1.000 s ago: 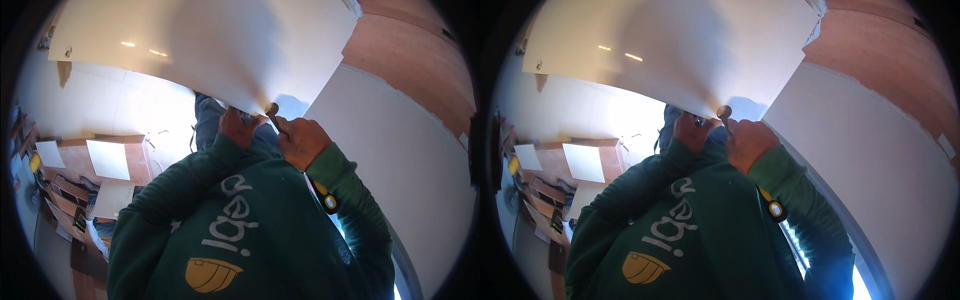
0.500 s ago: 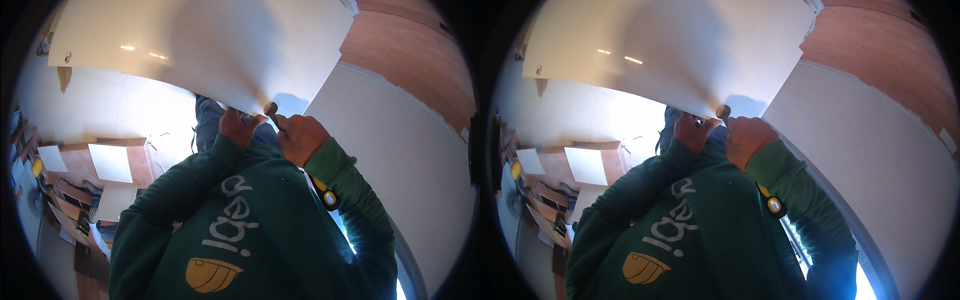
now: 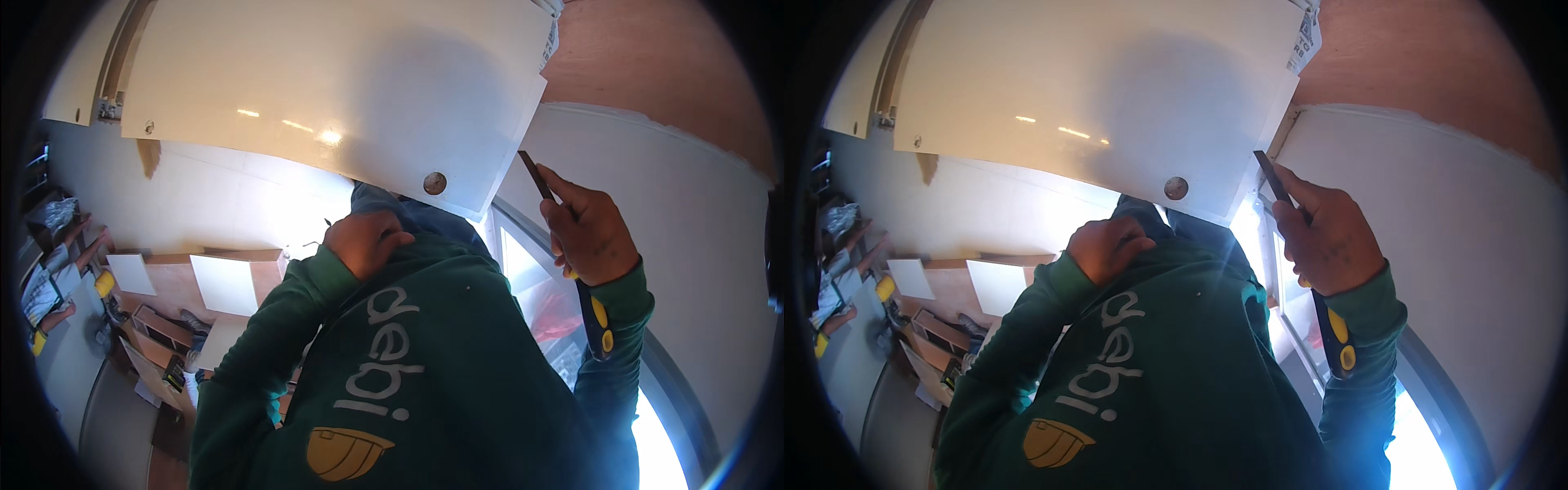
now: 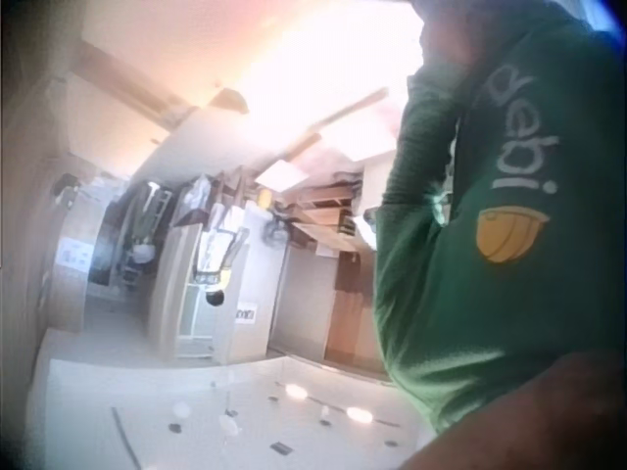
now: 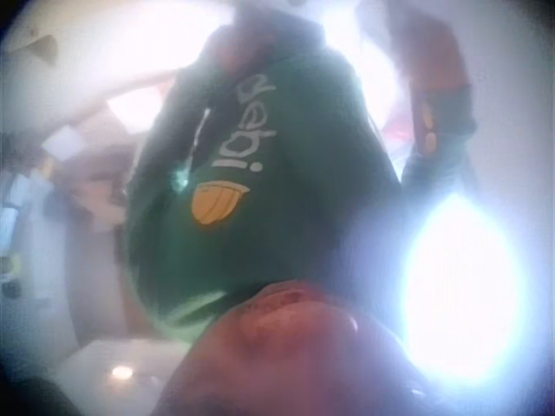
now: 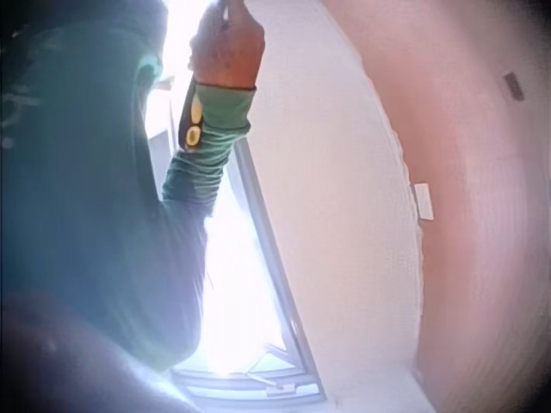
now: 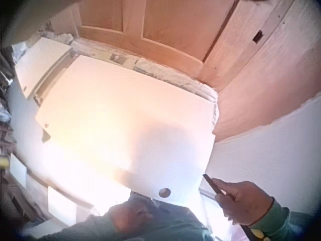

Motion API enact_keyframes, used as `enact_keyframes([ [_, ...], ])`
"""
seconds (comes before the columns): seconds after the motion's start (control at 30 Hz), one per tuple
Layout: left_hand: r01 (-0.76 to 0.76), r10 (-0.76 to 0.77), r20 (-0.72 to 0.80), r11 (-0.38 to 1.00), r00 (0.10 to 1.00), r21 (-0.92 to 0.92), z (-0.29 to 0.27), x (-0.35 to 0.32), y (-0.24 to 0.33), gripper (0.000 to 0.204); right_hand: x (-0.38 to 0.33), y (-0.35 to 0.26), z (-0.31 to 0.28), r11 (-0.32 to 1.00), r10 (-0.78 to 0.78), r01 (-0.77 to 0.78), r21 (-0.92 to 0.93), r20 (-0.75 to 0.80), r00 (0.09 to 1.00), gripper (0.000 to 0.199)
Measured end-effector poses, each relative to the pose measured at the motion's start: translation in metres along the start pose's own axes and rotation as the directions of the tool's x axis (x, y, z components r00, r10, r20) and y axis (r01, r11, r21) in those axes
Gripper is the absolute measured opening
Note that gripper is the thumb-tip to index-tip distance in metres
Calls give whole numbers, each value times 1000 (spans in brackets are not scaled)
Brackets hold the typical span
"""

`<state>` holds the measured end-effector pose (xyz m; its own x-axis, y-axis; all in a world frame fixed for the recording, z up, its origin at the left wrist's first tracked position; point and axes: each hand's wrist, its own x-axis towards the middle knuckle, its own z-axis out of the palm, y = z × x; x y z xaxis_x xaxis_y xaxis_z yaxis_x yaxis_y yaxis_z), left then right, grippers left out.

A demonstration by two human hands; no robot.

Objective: The person uses a screwdriver to tighten screws into pre-drilled holes on a white cabinet door. They work on multiple holes sequentially, securing the hardware to the door panel while standing in a room with other furniture parts.

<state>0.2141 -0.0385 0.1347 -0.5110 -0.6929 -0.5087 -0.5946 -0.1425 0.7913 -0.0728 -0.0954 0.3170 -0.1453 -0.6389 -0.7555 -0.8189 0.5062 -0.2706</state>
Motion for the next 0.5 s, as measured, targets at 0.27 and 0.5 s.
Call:
enact_keyframes([
  [0.27,-244,437,-359,847,825,472,8,25,40,51,-10,100,23,984,-32,38,174,-36,999,53],
  [0.5,-334,600,-138,606,788,722,-12,49,28,43,-19,148,36,940,-102,81,331,47,994,54],
])
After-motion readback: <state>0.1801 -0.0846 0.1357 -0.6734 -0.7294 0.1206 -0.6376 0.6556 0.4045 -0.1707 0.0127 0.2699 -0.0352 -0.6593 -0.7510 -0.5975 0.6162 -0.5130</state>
